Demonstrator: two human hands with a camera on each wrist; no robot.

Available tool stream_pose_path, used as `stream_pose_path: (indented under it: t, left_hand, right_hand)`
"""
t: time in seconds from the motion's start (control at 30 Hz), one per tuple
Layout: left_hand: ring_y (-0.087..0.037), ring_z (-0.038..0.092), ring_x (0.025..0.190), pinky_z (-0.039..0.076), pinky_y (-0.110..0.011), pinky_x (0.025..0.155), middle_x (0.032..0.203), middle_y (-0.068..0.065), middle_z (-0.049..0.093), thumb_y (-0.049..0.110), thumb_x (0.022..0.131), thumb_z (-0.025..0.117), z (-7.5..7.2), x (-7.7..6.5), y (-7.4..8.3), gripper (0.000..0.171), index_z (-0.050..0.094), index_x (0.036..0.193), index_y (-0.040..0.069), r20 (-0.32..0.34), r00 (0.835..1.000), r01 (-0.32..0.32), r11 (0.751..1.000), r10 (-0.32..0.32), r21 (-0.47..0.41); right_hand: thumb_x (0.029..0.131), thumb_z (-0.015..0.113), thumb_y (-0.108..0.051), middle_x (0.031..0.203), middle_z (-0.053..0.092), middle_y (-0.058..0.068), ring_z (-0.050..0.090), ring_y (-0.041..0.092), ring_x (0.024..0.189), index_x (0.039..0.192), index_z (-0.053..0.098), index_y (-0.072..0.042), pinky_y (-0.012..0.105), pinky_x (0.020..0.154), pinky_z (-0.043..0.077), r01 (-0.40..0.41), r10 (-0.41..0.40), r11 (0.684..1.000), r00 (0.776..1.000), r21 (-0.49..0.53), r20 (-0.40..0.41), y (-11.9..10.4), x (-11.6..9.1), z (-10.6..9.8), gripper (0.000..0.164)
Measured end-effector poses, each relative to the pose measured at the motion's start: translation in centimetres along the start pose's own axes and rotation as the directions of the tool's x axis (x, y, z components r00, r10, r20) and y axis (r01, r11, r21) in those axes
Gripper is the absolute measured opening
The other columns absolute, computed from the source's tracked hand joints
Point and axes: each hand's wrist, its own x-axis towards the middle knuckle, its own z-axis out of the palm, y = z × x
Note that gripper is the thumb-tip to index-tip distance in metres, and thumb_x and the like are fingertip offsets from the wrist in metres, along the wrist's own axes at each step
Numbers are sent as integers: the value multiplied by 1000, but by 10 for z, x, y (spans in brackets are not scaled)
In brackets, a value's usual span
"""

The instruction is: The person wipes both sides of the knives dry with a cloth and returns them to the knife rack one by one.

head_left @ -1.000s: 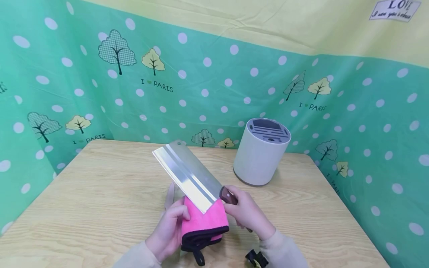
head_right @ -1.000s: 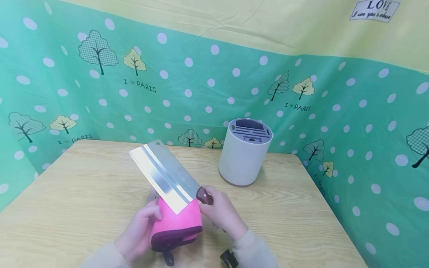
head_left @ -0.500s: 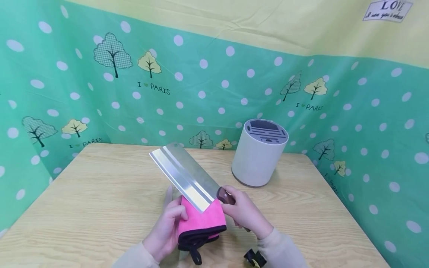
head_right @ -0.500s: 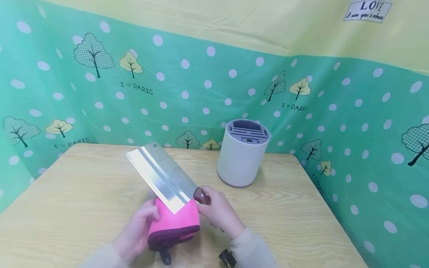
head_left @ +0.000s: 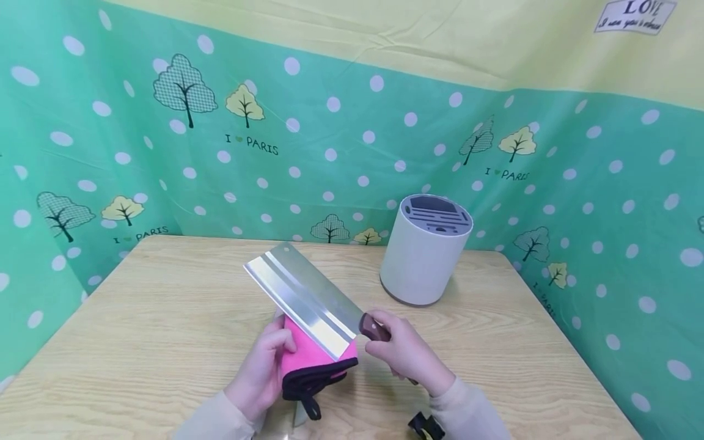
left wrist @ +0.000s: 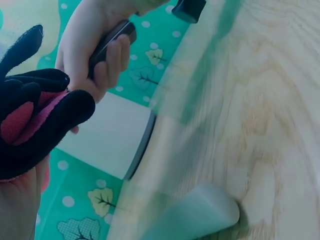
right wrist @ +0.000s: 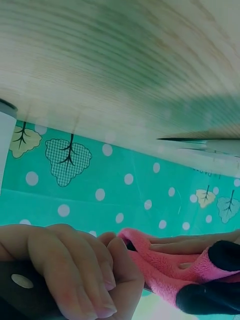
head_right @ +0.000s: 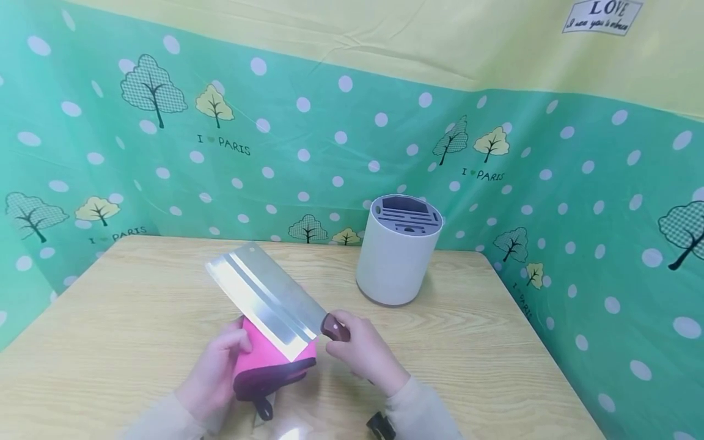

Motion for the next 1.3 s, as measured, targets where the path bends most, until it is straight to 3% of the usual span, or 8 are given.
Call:
stream_pose_path:
  t: [0.1, 0.2, 0.43, 0.63, 1.03, 1.3]
  left_hand:
    - [-15, 55, 113, 52, -26, 92, 142, -8, 43, -6, 75, 34, -4, 0, 3, 83, 12, 154, 6, 7, 1000, 4, 1000, -4, 10]
    - [-14, 60, 108, 54, -27, 91, 130, -5, 52, -6, 76, 33, -8, 0, 6, 75, 19, 149, 1, 1, 1000, 6, 1000, -6, 21]
    - [-15, 57, 109, 52, -26, 91, 131, -7, 49, -5, 75, 34, -9, -2, 13, 73, 24, 147, 2, -84, 996, 17, 999, -14, 38]
    - [-14, 59, 105, 54, -27, 90, 125, -5, 51, -5, 77, 34, -14, -3, 17, 70, 23, 146, 2, -79, 997, 7, 1000, -5, 23]
    - [-15, 60, 98, 54, -27, 85, 118, -4, 54, -2, 77, 33, -17, -3, 21, 71, 24, 148, 4, -117, 993, 23, 999, -19, 35]
    - [-15, 62, 96, 56, -27, 84, 116, -3, 55, -2, 77, 34, -18, -5, 22, 75, 22, 151, 6, -146, 989, 31, 999, -28, 20]
  right_hand:
    - [86, 61, -9, 71, 53, 4, 38, 11, 38, 121, 58, -15, 23, 35, 32, 10, -10, 1000, 1000, 0, 4, 1, -2, -1, 36]
    - [86, 61, -9, 72, 54, 4, 38, 10, 39, 123, 58, -15, 23, 35, 32, 10, -10, 1000, 1000, -3, 12, 3, -4, -2, 38]
    - [87, 60, -10, 76, 57, 4, 37, 10, 39, 127, 58, -16, 22, 36, 33, 9, -8, 1000, 999, -9, 41, 8, -7, -8, 40]
    - [86, 59, -9, 75, 53, 2, 36, 11, 40, 123, 60, -16, 21, 36, 33, 11, -10, 1000, 999, -16, 50, 12, -10, -12, 38]
    - [85, 59, -8, 84, 59, 7, 35, 12, 41, 119, 60, -18, 20, 37, 33, -14, 17, 999, 998, -42, 67, 21, -22, -25, 35]
    - [85, 59, -8, 81, 59, 6, 35, 11, 40, 130, 58, -15, 21, 37, 32, -32, 36, 998, 995, -45, 89, 26, -28, -36, 45]
